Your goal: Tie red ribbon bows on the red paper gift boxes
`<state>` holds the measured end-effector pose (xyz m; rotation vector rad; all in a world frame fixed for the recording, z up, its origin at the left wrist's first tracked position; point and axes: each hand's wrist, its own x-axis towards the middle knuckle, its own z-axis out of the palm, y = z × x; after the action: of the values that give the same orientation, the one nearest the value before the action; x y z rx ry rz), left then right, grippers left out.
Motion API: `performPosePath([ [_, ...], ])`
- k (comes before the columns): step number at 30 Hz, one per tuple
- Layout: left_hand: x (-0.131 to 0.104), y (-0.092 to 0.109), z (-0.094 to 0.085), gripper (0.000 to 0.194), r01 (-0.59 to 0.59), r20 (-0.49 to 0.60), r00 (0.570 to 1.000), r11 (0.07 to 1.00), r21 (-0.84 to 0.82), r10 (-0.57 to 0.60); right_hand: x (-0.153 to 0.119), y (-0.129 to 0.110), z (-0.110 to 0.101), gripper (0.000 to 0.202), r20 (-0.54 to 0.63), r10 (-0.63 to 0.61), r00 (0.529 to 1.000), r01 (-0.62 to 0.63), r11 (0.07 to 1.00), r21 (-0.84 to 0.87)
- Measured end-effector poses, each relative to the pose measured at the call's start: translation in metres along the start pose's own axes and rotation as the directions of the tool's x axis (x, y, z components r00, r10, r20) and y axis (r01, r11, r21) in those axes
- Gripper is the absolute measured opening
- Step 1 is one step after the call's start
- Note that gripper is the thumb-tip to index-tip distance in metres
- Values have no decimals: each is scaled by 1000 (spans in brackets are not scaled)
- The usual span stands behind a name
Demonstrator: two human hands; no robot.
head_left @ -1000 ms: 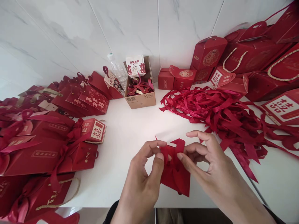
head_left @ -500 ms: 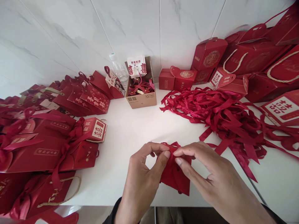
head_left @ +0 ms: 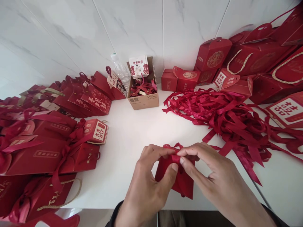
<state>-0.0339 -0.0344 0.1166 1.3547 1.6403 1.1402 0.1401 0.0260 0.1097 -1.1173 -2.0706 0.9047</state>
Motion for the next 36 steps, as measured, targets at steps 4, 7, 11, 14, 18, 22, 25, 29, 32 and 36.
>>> performPosePath([
  [4, -2, -6, 1, 13, -20, -46, 999, 998, 60, 23, -1, 2, -1, 11, 1, 23, 1000, -23, 999, 33],
  [7, -4, -12, 5, 14, -17, -148, 989, 998, 59, 26, -2, 5, -4, 10, -17, 29, 999, -28, 999, 43],
  [11, -9, -16, 13, 14, -62, -221, 973, 998, -7, 58, -5, 9, -9, 10, -33, -47, 998, 46, 998, -38],
  [14, -12, -17, 22, 14, -153, -243, 957, 988, 34, 156, -9, 9, -12, 11, -44, -161, 986, 153, 977, -148],
  [18, -18, -16, 37, 15, -95, -339, 938, 994, -52, 72, -15, 5, -12, 14, -117, -284, 952, 236, 919, -315],
  [22, -27, -8, 51, 25, 93, -399, 897, 965, -247, -189, -24, 2, -13, 15, -109, -282, 953, 222, 896, -384],
  [25, -31, -2, 54, 24, 103, -426, 875, 948, -300, -230, -29, 0, -15, 17, -111, -296, 949, 234, 894, -382],
  [29, -29, 3, 49, 20, 118, -381, 893, 942, -314, -239, -30, 1, -12, 19, -118, -313, 942, 243, 884, -399],
  [32, -27, 5, 45, 23, 202, -305, 902, 924, -325, -304, -30, 5, -6, 21, -122, -286, 951, 216, 890, -402],
  [36, -24, 6, 40, 27, 247, -250, 907, 909, -336, -339, -36, 17, 0, 20, -175, -228, 958, 143, 906, -399],
])
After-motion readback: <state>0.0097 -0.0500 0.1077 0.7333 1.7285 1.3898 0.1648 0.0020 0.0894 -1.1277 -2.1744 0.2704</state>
